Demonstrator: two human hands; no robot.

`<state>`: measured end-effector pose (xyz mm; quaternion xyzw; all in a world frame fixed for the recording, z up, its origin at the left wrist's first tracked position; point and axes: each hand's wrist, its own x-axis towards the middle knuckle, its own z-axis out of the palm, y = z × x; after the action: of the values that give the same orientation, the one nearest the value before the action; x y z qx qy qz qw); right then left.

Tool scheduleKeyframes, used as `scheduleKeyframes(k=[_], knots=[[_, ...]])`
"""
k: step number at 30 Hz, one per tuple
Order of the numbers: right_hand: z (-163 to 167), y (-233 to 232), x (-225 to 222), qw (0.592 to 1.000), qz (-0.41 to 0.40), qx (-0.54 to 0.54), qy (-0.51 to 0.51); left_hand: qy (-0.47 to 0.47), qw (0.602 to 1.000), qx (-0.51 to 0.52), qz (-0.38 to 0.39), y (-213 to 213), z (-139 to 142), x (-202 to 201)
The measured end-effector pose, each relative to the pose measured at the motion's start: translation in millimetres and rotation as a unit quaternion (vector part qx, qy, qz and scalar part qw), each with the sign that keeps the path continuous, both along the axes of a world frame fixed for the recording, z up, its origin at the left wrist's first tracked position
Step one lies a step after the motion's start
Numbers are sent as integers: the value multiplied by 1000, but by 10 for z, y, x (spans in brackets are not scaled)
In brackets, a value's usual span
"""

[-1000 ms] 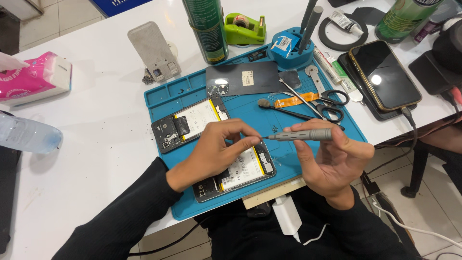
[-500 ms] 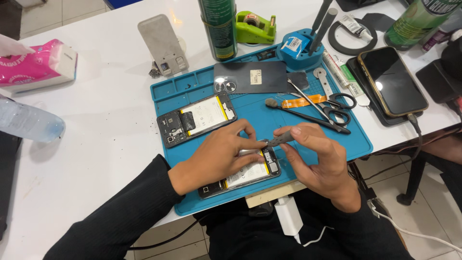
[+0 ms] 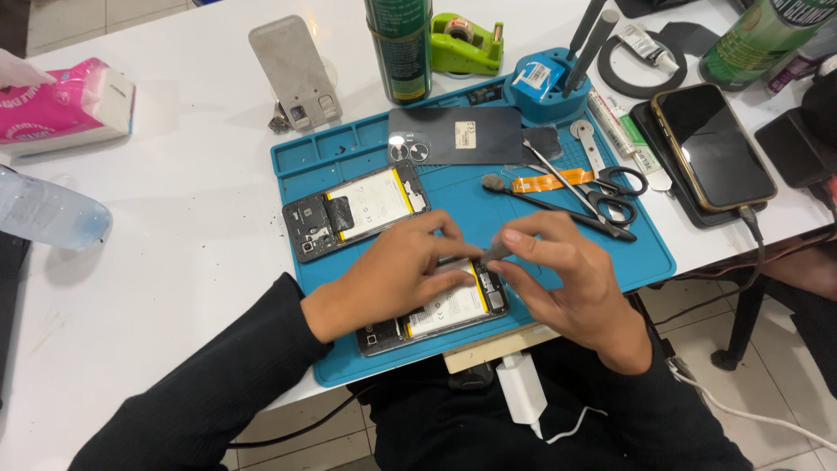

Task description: The person repairs a disassembled smartphone on a blue repair mat, pressing the battery and frame together and aligning the midframe. They then pick up a precision screwdriver and drive screws into the phone's edge, repositioning the phone as they work.

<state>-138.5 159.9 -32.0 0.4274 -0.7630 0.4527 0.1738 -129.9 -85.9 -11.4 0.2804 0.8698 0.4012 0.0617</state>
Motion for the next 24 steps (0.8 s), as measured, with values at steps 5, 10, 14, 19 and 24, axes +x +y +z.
scheduleKeyframes(k=[5, 10, 14, 19, 24], knots=[[78, 30, -50, 997, 52, -32, -37, -10, 1000, -2, 1, -39, -6, -65], [146, 30, -39, 994, 8, -7, -112, -38, 999, 4, 11, -45, -31, -54], [179, 9, -30, 995, 67, -40, -56, -38, 999, 16, 13, -66, -35, -30], [178, 11, 16, 995, 24, -20, -94, -34, 999, 7, 9, -88, -37, -27], [74, -44, 19, 996, 76, -43, -17, -25, 1000, 2, 4, -76, -38, -29]])
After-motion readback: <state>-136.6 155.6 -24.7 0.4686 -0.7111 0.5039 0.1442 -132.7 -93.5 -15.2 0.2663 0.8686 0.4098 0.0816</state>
